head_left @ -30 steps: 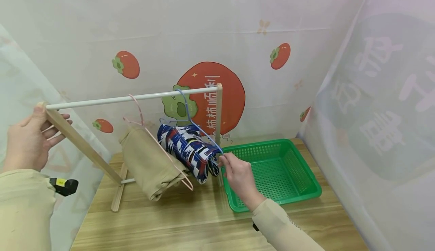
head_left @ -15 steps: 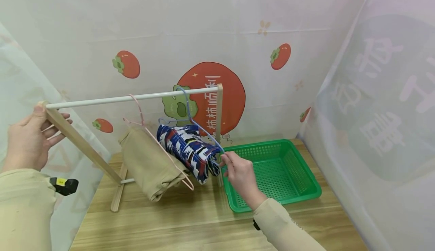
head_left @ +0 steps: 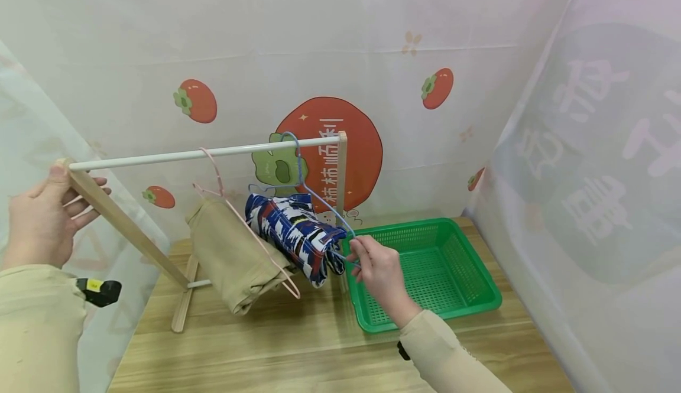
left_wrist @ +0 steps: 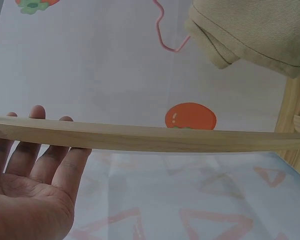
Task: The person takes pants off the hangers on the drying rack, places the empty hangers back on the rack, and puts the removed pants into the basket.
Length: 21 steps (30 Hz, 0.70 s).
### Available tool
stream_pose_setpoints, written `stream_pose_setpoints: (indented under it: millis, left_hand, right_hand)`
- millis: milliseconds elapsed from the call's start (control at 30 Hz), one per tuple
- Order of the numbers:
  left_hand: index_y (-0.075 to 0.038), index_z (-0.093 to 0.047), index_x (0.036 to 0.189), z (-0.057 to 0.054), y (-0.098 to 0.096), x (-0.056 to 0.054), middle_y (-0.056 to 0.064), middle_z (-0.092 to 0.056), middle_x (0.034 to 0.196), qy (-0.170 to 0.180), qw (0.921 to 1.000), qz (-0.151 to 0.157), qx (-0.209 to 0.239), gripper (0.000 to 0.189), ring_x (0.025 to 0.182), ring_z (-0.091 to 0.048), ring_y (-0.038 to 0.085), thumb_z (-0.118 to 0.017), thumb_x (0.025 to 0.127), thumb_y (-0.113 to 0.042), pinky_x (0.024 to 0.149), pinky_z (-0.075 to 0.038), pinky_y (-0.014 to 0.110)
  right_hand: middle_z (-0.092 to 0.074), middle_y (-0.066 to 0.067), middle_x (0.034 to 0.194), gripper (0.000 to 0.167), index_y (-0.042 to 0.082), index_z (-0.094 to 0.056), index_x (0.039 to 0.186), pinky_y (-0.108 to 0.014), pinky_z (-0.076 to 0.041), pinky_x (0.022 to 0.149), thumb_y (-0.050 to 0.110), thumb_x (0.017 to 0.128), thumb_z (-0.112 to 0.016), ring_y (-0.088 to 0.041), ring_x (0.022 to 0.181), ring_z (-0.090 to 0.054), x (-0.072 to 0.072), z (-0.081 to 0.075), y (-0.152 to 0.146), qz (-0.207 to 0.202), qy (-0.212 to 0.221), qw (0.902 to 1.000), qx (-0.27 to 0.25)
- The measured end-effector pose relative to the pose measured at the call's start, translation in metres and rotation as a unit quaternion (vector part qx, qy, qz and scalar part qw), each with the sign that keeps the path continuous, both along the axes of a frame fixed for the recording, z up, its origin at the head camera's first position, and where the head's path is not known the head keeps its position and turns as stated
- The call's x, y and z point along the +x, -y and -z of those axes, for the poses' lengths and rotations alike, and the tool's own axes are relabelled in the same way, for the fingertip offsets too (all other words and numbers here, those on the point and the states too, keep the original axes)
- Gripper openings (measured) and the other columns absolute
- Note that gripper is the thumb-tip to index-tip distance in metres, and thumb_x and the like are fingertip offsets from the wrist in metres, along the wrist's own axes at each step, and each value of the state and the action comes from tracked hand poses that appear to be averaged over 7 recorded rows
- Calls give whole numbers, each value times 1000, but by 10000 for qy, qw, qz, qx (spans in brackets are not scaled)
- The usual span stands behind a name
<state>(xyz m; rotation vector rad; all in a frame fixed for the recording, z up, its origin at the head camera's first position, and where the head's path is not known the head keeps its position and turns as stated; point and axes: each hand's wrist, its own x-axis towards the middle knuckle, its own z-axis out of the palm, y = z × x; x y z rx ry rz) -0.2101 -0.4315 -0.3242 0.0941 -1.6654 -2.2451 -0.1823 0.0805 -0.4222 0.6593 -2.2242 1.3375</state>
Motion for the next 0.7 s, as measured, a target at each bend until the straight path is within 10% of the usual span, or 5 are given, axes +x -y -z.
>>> stream_pose_setpoints:
  millis: [700]
  left_hand:
    - [-15,-61,139,7,-4,-4,-1,-78,103,136,9997,68,166,46,89,-74,5,-59,100,-40,66,-60,20]
  right_hand:
    - [-72,-11,73,20,4,-67,95,-25,-55,45,11,107,-53,-20,51,-68,-4,3,-6,-216,486,9968,-603]
